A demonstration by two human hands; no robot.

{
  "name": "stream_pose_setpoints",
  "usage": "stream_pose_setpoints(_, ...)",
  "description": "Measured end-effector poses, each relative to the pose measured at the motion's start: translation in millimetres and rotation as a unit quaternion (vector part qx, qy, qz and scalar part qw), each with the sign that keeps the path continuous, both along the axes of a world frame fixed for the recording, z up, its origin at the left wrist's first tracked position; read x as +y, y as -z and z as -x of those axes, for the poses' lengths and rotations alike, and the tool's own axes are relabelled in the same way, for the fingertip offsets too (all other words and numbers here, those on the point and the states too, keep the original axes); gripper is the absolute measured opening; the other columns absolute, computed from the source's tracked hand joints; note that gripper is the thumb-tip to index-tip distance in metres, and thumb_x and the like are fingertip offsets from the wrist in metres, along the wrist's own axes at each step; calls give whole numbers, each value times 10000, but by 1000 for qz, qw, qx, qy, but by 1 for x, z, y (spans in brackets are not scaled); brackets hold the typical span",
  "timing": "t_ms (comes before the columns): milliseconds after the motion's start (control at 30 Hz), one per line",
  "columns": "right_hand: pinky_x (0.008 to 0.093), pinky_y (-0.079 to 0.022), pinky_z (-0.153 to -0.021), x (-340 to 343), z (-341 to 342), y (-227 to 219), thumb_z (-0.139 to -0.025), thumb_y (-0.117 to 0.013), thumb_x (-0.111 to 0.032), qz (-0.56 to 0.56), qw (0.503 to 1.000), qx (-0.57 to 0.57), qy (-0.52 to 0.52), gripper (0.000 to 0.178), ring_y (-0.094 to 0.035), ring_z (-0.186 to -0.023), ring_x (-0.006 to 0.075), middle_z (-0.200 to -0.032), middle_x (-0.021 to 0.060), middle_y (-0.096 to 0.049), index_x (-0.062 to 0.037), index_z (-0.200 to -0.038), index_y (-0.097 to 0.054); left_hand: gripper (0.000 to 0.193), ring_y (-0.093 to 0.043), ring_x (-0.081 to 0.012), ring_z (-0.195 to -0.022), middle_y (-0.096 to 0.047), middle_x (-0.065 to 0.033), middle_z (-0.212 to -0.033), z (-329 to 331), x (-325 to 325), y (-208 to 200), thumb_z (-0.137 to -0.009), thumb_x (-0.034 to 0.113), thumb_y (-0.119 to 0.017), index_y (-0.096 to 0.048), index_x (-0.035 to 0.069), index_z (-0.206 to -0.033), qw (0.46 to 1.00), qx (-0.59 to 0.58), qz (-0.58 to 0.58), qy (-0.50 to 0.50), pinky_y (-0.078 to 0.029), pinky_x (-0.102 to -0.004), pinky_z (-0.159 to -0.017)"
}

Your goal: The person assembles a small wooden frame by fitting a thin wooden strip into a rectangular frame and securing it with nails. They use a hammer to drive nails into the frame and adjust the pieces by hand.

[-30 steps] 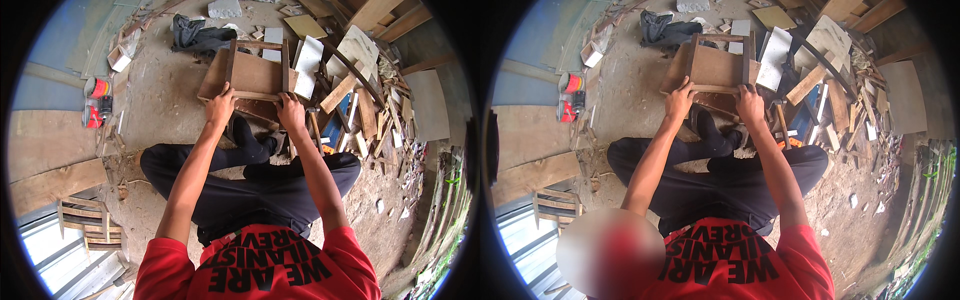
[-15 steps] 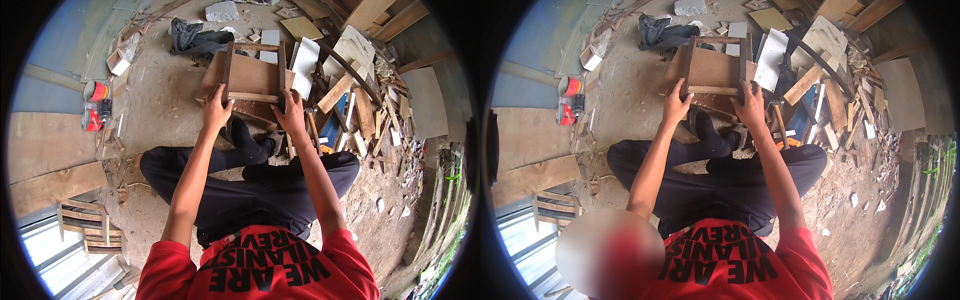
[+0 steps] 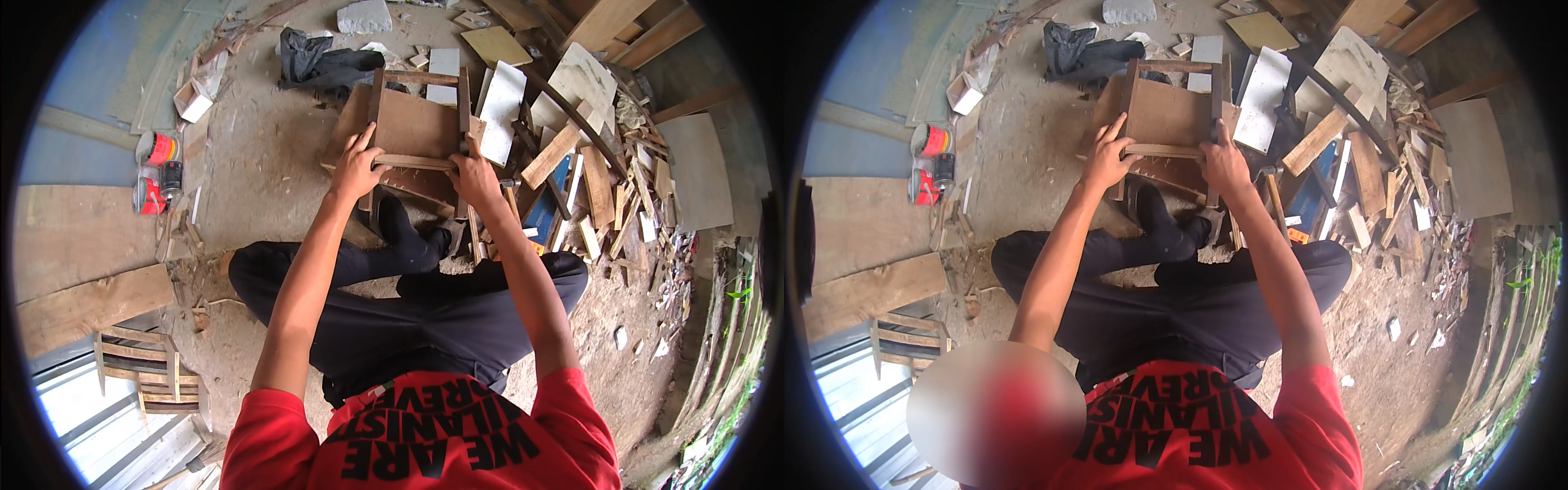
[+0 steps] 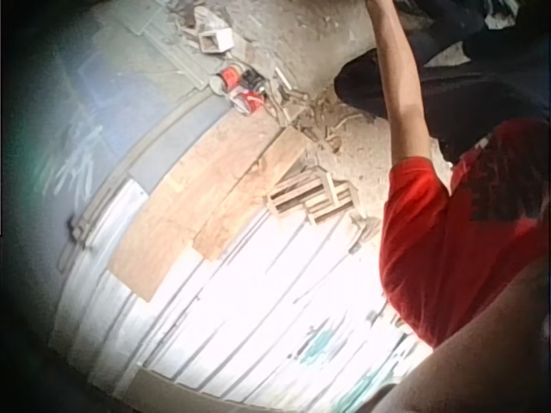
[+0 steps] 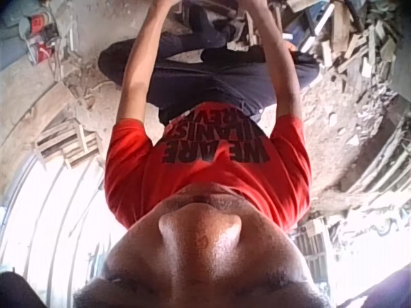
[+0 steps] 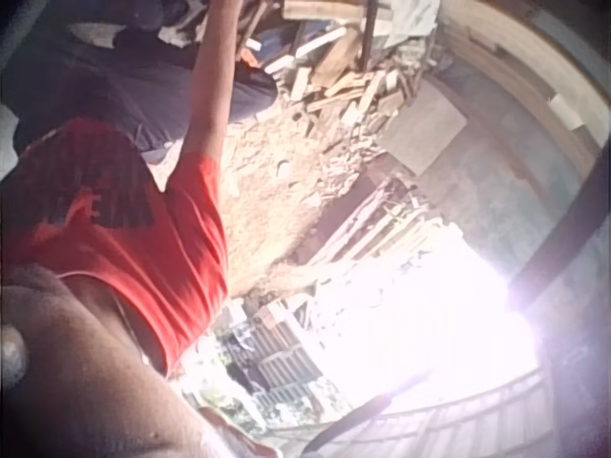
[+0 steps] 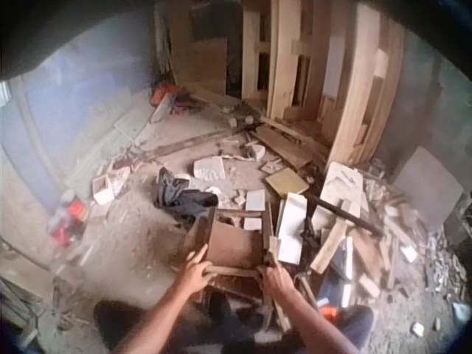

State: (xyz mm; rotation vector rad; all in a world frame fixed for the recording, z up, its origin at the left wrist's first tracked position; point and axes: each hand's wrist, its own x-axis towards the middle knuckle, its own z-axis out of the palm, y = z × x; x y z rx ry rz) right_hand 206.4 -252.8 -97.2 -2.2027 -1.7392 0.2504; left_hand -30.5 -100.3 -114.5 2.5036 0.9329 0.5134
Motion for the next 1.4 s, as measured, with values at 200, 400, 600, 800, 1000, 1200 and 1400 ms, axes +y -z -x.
stream_pose_setpoints(200,461,-577,-907,3,1,0,-838,-752,-161,-12,1000,-10,-11,259,-660,-1073,443,-1490,303,-375,-51,-1065,-693,294,-456,-355,-1327,-382,-136,-1590,1,-2,6,-779,163,-829,-746,9,-1015,1000,-22,-16,-3,-436,-429,-1090)
stream_pose_setpoints(400,468,-581,-889,13,-11,6,-829,-748,-141,4,1000,1,-12,223,-679,-1023,435,-1437,290,-442,-36,-1019,-700,301,-467,-350,-1312,-402,-126,-1581,-3,-3,5,-772,151,-833,-744,2,-1018,1000,-25,-9,-8,-446,-424,-1079)
stream_pose_setpoints(600,469,-585,-872,12,-6,9,-816,-765,-148,-15,1000,12,7,219,-694,-957,431,-1415,279,-459,-30,-992,-709,340,-510,-333,-1282,-437,-83,-1569,-6,-3,8,-757,163,-844,-747,25,-1052,998,-47,-17,-31,-462,-420,-1055)
stream_pose_setpoints(800,468,-586,-857,14,-6,7,-809,-778,-166,21,1000,5,7,211,-696,-948,433,-1441,277,-433,-34,-962,-717,352,-508,-335,-1290,-435,-90,-1568,-4,-2,12,-774,175,-838,-742,17,-1074,998,-45,-38,-20,-464,-428,-1054)
stream_pose_setpoints(1000,465,-584,-864,12,-5,12,-825,-760,-167,12,1000,-1,6,188,-693,-957,445,-1468,281,-409,-46,-963,-722,355,-502,-345,-1295,-418,-93,-1578,-4,-5,8,-800,191,-819,-739,3,-1091,999,-23,-26,-25,-462,-433,-1058)
stream_pose_setpoints(1200,466,-572,-900,13,0,13,-829,-759,-170,12,1000,-4,23,229,-663,-1056,443,-1493,290,-385,-36,-1008,-709,386,-494,-353,-1302,-385,-97,-1595,-5,-3,5,-823,200,-802,-725,-8,-1139,999,10,-28,-16,-458,-437,-1072)
stream_pose_setpoints(1400,461,-487,-1041,-7,10,16,-839,-777,-161,-129,989,61,46,468,-551,-1235,464,-1458,279,-431,-55,-1270,-628,373,-505,-352,-1328,-432,-124,-1555,-4,-6,12,-864,200,-765,-707,1,-1174,995,-50,-87,-22,-467,-441,-1069)
